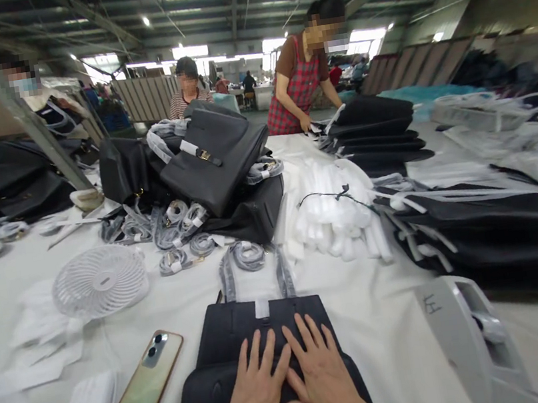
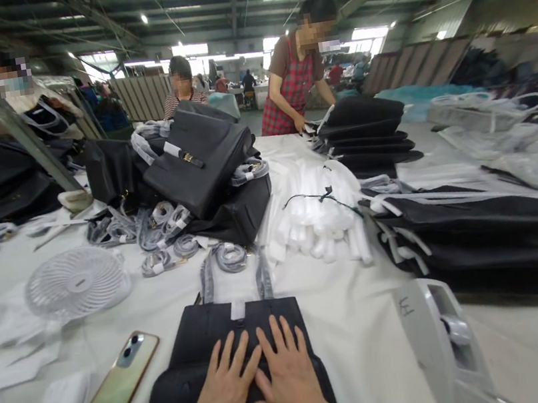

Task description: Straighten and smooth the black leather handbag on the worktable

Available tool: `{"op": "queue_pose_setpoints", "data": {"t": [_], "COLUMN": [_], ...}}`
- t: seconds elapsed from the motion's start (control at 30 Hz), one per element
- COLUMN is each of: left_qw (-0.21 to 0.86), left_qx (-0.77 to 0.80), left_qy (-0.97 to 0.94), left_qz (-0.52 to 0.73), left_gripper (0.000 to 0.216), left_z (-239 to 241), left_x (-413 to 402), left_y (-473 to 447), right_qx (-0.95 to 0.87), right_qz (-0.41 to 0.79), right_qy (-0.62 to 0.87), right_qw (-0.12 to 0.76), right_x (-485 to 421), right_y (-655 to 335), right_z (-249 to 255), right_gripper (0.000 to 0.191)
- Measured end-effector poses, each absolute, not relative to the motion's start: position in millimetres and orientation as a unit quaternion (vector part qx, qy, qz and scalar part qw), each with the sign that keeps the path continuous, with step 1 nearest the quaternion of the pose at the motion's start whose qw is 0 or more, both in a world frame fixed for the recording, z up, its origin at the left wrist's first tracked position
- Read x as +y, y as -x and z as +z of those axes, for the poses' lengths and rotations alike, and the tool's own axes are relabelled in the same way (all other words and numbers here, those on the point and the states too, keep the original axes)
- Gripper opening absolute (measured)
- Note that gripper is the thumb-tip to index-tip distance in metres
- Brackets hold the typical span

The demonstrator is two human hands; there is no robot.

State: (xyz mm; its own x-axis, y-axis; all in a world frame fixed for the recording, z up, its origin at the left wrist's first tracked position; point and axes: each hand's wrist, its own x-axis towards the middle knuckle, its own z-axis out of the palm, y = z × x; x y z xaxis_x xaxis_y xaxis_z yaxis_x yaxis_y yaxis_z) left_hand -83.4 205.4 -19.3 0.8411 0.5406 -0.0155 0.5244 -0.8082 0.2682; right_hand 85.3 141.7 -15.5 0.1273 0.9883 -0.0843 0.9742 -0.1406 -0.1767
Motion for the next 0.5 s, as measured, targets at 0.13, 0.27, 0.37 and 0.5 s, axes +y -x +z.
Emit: {"op": "queue_pose_setpoints", "data": {"t": [0.13, 0.27, 0.37, 0.5], "left_qw": [0.152, 0.143, 0.122, 0.067], "left_qx": [0.274, 0.278, 0.28, 0.264], "left_qy": [-0.949, -0.949, -0.951, -0.96], "left_qz": [0.026, 0.041, 0.039, 0.059], "left_gripper": [0.085, 0.084, 0.087, 0.089], "left_z": [-23.5, -22.5, -27.1, -57.6], "left_x": [208.4, 207.3, 204.8, 208.7], "left_y": [86.8, 85.4, 83.4, 84.0], "right_qx": [-0.652, -0.649, -0.649, -0.654], "right_qz": [0.089, 0.091, 0.098, 0.107], "right_qy": [0.752, 0.754, 0.753, 0.747], "right_qw": [0.047, 0.046, 0.046, 0.053], "right_x": [144.4, 145.2, 142.1, 136.2], "right_y": [-86.1, -85.6, -85.2, -88.6], "right_z": [-19.2, -16.4, -13.4, -18.3], "right_gripper": [0.065, 0.066, 0.066, 0.068]}}
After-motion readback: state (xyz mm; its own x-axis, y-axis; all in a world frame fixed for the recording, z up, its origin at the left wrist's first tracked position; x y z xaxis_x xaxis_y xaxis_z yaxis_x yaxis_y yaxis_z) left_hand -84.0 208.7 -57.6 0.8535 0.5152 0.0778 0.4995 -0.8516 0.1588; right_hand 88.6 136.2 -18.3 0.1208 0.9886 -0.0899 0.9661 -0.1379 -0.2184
